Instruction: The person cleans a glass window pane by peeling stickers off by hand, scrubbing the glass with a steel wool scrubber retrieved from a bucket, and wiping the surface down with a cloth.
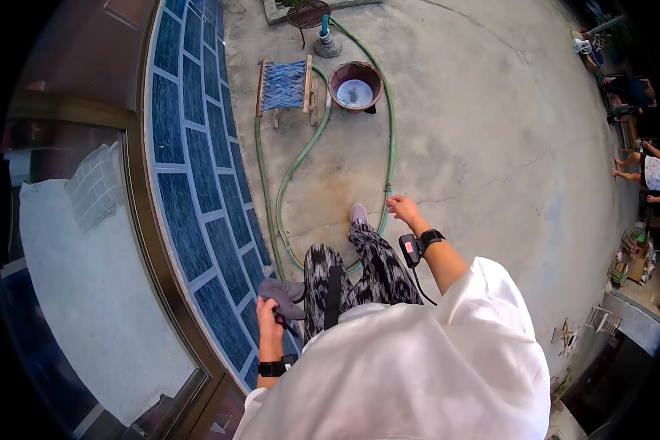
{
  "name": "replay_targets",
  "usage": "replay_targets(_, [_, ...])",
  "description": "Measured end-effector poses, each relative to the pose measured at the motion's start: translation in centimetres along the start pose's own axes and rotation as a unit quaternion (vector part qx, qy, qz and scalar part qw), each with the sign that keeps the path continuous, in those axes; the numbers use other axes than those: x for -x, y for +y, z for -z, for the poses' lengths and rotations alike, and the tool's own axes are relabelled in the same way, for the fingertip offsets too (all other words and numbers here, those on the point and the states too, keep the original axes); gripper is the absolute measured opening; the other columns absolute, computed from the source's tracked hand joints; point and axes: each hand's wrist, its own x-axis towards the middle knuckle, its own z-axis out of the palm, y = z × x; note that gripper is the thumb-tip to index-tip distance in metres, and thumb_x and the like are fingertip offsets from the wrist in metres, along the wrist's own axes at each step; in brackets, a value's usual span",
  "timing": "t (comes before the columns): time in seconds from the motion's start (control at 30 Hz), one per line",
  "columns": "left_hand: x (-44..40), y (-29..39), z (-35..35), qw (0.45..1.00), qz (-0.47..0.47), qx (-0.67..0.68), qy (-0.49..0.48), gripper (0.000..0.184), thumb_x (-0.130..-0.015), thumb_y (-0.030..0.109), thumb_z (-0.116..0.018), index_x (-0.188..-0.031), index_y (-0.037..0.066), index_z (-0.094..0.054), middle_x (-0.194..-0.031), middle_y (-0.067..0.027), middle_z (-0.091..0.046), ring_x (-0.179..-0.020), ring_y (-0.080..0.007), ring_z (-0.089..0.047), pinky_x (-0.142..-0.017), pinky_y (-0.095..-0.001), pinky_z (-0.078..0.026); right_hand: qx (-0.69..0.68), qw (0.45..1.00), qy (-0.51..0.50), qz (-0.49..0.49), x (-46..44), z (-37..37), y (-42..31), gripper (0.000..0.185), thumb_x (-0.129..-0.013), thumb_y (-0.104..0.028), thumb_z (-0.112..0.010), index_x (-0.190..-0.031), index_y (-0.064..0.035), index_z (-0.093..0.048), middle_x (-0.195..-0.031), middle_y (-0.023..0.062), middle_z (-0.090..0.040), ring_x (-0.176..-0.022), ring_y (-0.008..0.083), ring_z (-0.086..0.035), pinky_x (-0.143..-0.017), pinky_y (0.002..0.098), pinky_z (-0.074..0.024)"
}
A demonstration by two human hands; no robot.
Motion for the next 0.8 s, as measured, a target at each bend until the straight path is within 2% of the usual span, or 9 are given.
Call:
replay_targets(0.1, [-2.4,2.8,-5.6,0.999,0.002,-0.006,-0.032,0.05,-0.07,-0.001,-0.052,-0.12,0.005,-0.055,-0.1,-0.0024,-0.059,-0.087,-0.0159,-0.056,-0.078,-0.0279,-0.046,0.03,0.999,-0.006,0.012,-5.5,1.3,-6.7,0.034,-0.093,-0.032,-0.058,-0.115,-0.0069,-0.064,-0.108,0.0059,-0.067,-0.094,0.0165,-0.066,-0.073,0.03,-0.0515])
replay_targets(0.17, [-4.1,4.5,-8.9,1.0,0.016,-0.011,-0.022,0.05,-0.072,0.001,-0.05,-0.121,0.006,-0.054,-0.1,-0.0031,-0.06,-0.089,-0.0165,-0.057,-0.079,-0.0281,-0.047,-0.039,0.999,-0.017,0.001,-8.5,1.8,-10.7,0.033,-0.094,-0.031,-0.057,-0.115,-0.0063,-0.064,-0.108,0.0056,-0.067,-0.095,0.0164,-0.065,-0.073,0.0302,-0.0514])
replay_targets(0.27, [-6.8,7.3,-14.2,0.999,0.023,0.028,0.008,0.041,-0.079,0.008,-0.051,-0.12,0.006,-0.055,-0.098,-0.0036,-0.059,-0.088,-0.0164,-0.057,-0.077,-0.0281,-0.047,-0.043,0.999,-0.016,-0.009,-13.2,2.4,-15.1,0.034,-0.094,-0.029,-0.057,-0.119,-0.0061,-0.061,-0.106,0.0048,-0.066,-0.096,0.0172,-0.064,-0.077,0.0315,-0.0514])
replay_targets(0.33, [-9.7,8.5,-17.0,0.992,0.004,0.114,0.053,0.035,-0.088,0.021,-0.053,-0.12,0.007,-0.055,-0.099,-0.0039,-0.059,-0.089,-0.0173,-0.058,-0.078,-0.0293,-0.048,-0.041,0.999,-0.014,-0.026,-16.2,2.7,-16.3,0.035,-0.094,-0.028,-0.057,-0.122,-0.0067,-0.059,-0.107,0.0048,-0.065,-0.097,0.0174,-0.064,-0.078,0.0321,-0.0514])
replay_targets(0.5, [-20.5,11.0,-21.0,0.988,0.152,-0.025,0.013,0.035,-0.097,0.03,-0.048,-0.122,0.007,-0.054,-0.107,-0.0065,-0.06,-0.097,-0.0187,-0.061,-0.083,-0.0334,-0.049,-0.025,0.999,0.038,-0.002,-25.2,3.9,-20.3,0.051,-0.088,-0.029,-0.065,-0.133,-0.0097,-0.051,-0.121,0.0087,-0.06,-0.105,0.0192,-0.06,-0.08,0.0356,-0.0514])
replay_targets(0.53, [-21.9,10.9,-22.5,0.994,0.102,0.026,0.0,0.033,-0.097,0.027,-0.045,-0.122,0.006,-0.053,-0.107,-0.0071,-0.06,-0.098,-0.0183,-0.061,-0.083,-0.033,-0.049,-0.022,0.999,0.035,-0.011,-26.9,3.9,-21.3,0.051,-0.088,-0.029,-0.065,-0.133,-0.0097,-0.051,-0.121,0.0087,-0.06,-0.105,0.0192,-0.06,-0.08,0.0356,-0.0514])
replay_targets(0.6, [-25.0,10.3,-25.6,0.998,0.014,0.058,-0.009,0.032,-0.098,0.02,-0.042,-0.123,0.004,-0.052,-0.11,-0.0078,-0.06,-0.099,-0.0177,-0.061,-0.087,-0.0319,-0.048,0.054,0.995,0.074,0.024,-31.5,4.2,-23.6,0.059,-0.085,-0.03,-0.069,-0.136,-0.0085,-0.048,-0.128,0.0127,-0.057,-0.11,0.0245,-0.059,-0.085,0.0378,-0.0508])
replay_targets(0.73, [-30.0,6.7,-29.0,0.996,0.021,0.044,-0.075,0.034,-0.097,0.017,-0.041,-0.127,0.003,-0.051,-0.117,-0.0096,-0.06,-0.106,-0.0212,-0.06,-0.094,-0.0322,-0.046,0.2,0.971,0.079,0.104,-43.3,3.8,-24.1,0.059,-0.083,-0.03,-0.069,-0.134,-0.0067,-0.05,-0.126,0.0181,-0.06,-0.112,0.0296,-0.06,-0.093,0.0359,-0.0482])
replay_targets(0.8, [-30.2,3.7,-29.0,0.982,0.162,0.086,-0.046,0.038,-0.096,0.018,-0.048,-0.131,0.003,-0.048,-0.118,-0.0103,-0.061,-0.108,-0.0214,-0.059,-0.096,-0.03,-0.046,0.265,0.957,0.059,0.106,-51.0,2.9,-23.9,0.056,-0.082,-0.028,-0.069,-0.131,-0.0071,-0.054,-0.122,0.0175,-0.062,-0.11,0.0297,-0.062,-0.093,0.0356,-0.0484])
